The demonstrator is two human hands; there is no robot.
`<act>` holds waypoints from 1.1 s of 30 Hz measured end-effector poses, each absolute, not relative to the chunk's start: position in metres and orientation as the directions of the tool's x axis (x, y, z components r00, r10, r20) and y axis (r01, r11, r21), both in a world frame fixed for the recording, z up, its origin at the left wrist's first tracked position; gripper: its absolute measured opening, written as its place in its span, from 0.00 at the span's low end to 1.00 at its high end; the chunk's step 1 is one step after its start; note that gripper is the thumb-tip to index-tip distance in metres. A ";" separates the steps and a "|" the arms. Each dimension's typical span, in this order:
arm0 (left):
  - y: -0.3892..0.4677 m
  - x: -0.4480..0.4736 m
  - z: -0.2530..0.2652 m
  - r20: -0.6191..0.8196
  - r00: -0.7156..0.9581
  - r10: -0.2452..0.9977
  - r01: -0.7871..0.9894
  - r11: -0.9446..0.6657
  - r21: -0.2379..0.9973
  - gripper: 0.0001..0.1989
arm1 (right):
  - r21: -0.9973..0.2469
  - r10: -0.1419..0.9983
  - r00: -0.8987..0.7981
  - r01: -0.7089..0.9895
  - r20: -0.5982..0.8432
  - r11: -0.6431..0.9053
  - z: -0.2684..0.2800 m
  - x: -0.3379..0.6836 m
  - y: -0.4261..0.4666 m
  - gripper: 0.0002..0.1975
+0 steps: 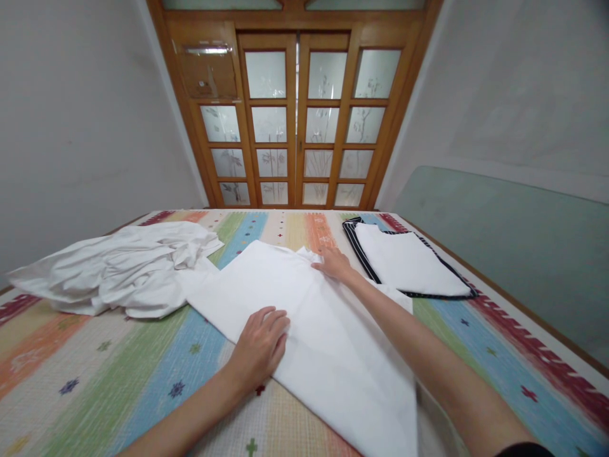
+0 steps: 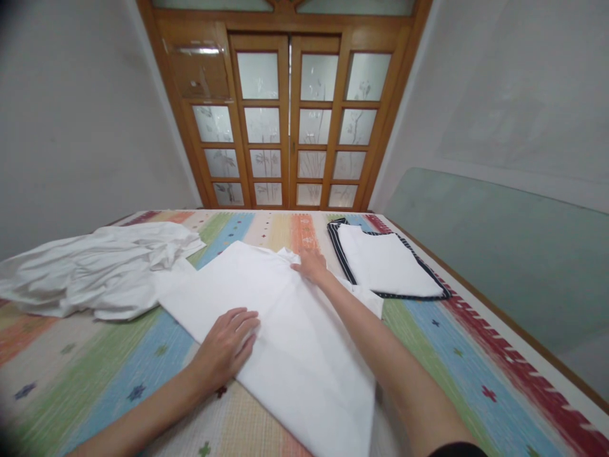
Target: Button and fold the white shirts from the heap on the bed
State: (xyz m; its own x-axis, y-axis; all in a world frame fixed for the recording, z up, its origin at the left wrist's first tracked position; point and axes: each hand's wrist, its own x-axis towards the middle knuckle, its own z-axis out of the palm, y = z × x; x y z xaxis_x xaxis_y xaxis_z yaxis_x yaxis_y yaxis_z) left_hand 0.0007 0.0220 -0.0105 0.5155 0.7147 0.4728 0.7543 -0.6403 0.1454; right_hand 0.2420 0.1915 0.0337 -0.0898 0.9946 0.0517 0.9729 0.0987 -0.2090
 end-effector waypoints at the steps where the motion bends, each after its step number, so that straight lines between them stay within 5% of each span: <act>1: 0.025 -0.001 -0.011 0.473 0.513 0.716 0.758 -0.637 0.141 0.14 | -0.209 0.995 -0.086 0.973 0.050 0.094 0.034 0.244 0.191 0.23; 8: 0.053 -0.020 -0.014 0.512 0.525 0.680 0.761 -0.644 0.075 0.15 | -0.233 0.999 -0.041 0.971 0.031 0.047 0.031 0.268 0.186 0.26; 14: 0.089 -0.038 -0.008 0.452 0.492 0.744 0.784 -0.604 0.140 0.16 | -0.191 1.000 -0.010 0.981 0.015 0.013 0.032 0.290 0.171 0.27; 18: 0.115 -0.041 0.005 0.392 0.371 0.842 0.842 -0.483 0.241 0.13 | -0.233 0.999 0.037 0.972 0.023 -0.031 0.031 0.300 0.158 0.29; 22: 0.128 -0.044 0.017 0.328 0.124 0.936 0.830 -0.279 0.483 0.20 | -0.455 0.995 0.094 0.888 0.024 -0.073 0.031 0.312 0.146 0.37; 28: 0.130 -0.050 0.026 0.069 -0.254 0.965 0.423 0.047 0.905 0.27 | -0.848 0.964 0.226 0.476 -0.141 -0.235 0.033 0.332 0.139 0.41; 33: 0.127 -0.050 0.034 -0.208 -0.268 0.941 0.071 0.235 0.969 0.35 | -0.905 0.953 0.161 0.307 -0.255 -0.294 0.035 0.333 0.140 0.42</act>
